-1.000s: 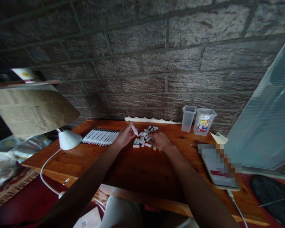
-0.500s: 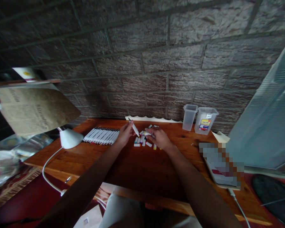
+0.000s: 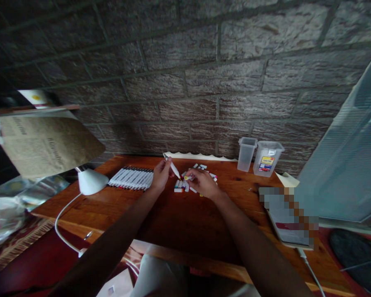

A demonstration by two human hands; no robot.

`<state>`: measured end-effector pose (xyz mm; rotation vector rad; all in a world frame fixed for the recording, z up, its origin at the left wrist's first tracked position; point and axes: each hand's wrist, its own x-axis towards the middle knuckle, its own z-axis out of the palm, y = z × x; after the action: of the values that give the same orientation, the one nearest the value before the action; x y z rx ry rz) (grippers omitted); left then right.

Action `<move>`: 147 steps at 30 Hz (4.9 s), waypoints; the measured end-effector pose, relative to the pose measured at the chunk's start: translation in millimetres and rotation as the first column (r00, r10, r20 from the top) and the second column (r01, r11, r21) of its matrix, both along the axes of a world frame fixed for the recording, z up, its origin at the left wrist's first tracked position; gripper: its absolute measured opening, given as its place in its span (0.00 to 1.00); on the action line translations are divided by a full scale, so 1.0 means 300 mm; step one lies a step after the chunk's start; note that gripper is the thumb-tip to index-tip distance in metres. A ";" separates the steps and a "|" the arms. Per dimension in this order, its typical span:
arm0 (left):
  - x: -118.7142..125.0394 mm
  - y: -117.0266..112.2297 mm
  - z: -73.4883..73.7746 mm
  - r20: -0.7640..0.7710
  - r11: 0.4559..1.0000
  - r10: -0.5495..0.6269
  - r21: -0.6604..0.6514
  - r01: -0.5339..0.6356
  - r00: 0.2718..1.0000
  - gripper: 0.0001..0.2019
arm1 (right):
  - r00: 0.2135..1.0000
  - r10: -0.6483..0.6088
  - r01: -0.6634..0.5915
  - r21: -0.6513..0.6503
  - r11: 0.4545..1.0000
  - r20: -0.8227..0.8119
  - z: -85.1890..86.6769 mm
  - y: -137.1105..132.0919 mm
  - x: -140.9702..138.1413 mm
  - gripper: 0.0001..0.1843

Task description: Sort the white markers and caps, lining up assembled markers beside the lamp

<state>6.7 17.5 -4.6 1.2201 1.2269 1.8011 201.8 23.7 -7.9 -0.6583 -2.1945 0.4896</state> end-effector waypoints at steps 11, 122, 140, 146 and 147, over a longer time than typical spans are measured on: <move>0.004 -0.002 -0.004 0.001 0.999 -0.041 -0.019 0.041 0.999 0.22 | 0.999 0.042 -0.042 0.050 0.998 0.012 0.007 -0.008 -0.011 0.07; 0.051 -0.056 -0.011 -0.188 0.840 -0.534 -0.226 0.492 0.824 0.19 | 0.938 -0.262 0.261 -0.033 0.965 -0.227 -0.021 0.034 0.011 0.10; 0.045 -0.049 -0.018 -0.242 0.855 -0.512 -0.237 0.461 0.824 0.21 | 0.666 -0.717 0.740 -0.063 0.669 0.204 -0.098 0.172 0.176 0.10; 0.041 -0.045 -0.024 -0.269 0.858 -0.509 -0.230 0.458 0.818 0.20 | 0.611 -0.728 0.782 -0.088 0.618 0.311 -0.108 0.177 0.207 0.12; 0.041 -0.044 -0.024 -0.270 0.859 -0.509 -0.230 0.458 0.818 0.20 | 0.616 -0.725 0.778 -0.092 0.621 0.308 -0.109 0.177 0.209 0.12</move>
<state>19.1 4.2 -11.9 1.6077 1.0694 1.1399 264.6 76.9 -40.6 -1.7564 -1.8277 0.1879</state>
